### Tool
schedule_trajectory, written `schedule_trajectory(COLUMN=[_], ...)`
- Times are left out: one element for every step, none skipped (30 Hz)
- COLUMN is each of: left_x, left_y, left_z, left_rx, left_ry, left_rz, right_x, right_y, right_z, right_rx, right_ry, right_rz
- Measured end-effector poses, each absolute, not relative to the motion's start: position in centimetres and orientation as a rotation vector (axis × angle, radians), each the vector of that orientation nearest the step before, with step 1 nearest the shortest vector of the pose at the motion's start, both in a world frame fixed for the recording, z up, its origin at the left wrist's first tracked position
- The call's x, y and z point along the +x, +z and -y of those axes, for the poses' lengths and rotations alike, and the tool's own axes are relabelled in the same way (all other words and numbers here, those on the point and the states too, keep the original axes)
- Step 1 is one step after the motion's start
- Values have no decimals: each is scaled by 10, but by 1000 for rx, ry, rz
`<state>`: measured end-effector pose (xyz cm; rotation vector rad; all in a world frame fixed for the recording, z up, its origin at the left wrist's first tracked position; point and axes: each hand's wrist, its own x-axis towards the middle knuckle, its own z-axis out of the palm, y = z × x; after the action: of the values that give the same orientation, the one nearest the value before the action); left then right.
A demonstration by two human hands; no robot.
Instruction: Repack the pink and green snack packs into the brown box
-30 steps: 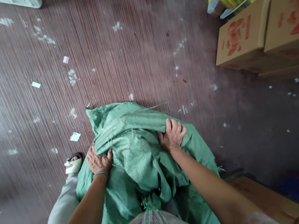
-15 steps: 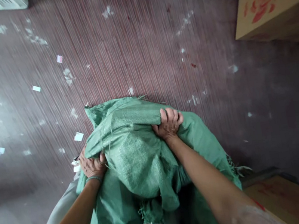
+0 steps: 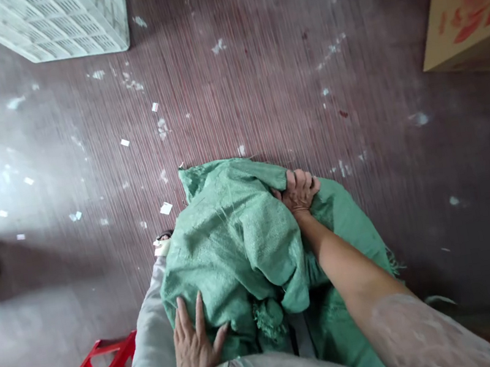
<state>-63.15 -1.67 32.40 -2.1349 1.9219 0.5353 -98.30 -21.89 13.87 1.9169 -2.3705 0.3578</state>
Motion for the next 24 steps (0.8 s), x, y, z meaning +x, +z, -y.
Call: schedule_trajectory(left_x=[-637, -641, -642, -641, -637, -632, -626, -619, -614, -609, -605, -603, -603, -605, -608, -612, -617, -623, -630, -637, -646, -657, -671, -687], left_y=[312, 300, 289, 279, 270, 261, 253, 246, 239, 234, 230, 227, 227, 229, 235, 243, 254, 268, 284, 302, 320, 338, 353, 365], left_z=[18, 21, 23, 25, 24, 22, 19, 15, 11, 8, 6, 5, 5, 5, 7, 8, 11, 14, 18, 24, 33, 45, 60, 79], left_rx=[-2146, -2149, -2144, -2134, -2122, -2116, -2118, -2130, -2152, -2169, -2179, -2177, -2164, -2139, -2114, -2095, -2091, -2092, -2105, -2130, -2158, -2200, -2248, -2235], left_ry=[512, 482, 451, 431, 427, 436, 450, 464, 470, 475, 473, 461, 441, 416, 392, 383, 399, 449, 506, 553, 570, 541, 489, 445], left_rz=[-1919, -1927, -1942, -1955, -1960, -1950, -1930, -1904, -1877, -1854, -1849, -1868, -1914, -1977, -2038, -2078, -2083, -2042, -1970, -1882, -1811, -1787, -1816, -1913], right_x=[-983, -983, -982, -981, -980, -979, -978, -977, -977, -976, -975, -975, -975, -975, -975, -975, -975, -974, -973, -972, -971, -970, -969, -968], right_y=[140, 141, 142, 144, 145, 147, 149, 150, 152, 152, 152, 150, 148, 145, 142, 138, 134, 131, 128, 126, 126, 126, 127, 129], right_z=[218, 217, 216, 215, 214, 213, 212, 211, 210, 209, 208, 208, 208, 209, 209, 209, 210, 210, 210, 210, 211, 212, 213, 213], right_rx=[1920, 1923, 1929, 1937, 1945, 1952, 1958, 1961, 1962, 1963, 1963, 1960, 1954, 1947, 1938, 1930, 1926, 1925, 1929, 1936, 1945, 1957, 1974, 1990], right_ry=[360, 356, 345, 331, 315, 298, 283, 272, 269, 272, 286, 308, 330, 344, 351, 357, 366, 378, 399, 417, 431, 433, 428, 424], right_rz=[2369, 2377, 2391, 2408, 2422, 2434, 2443, 2449, 2452, 2458, 2464, 2469, 2472, 2476, 2478, 2474, 2469, 2468, 2469, 2477, 2493, 2519, 2549, 2576])
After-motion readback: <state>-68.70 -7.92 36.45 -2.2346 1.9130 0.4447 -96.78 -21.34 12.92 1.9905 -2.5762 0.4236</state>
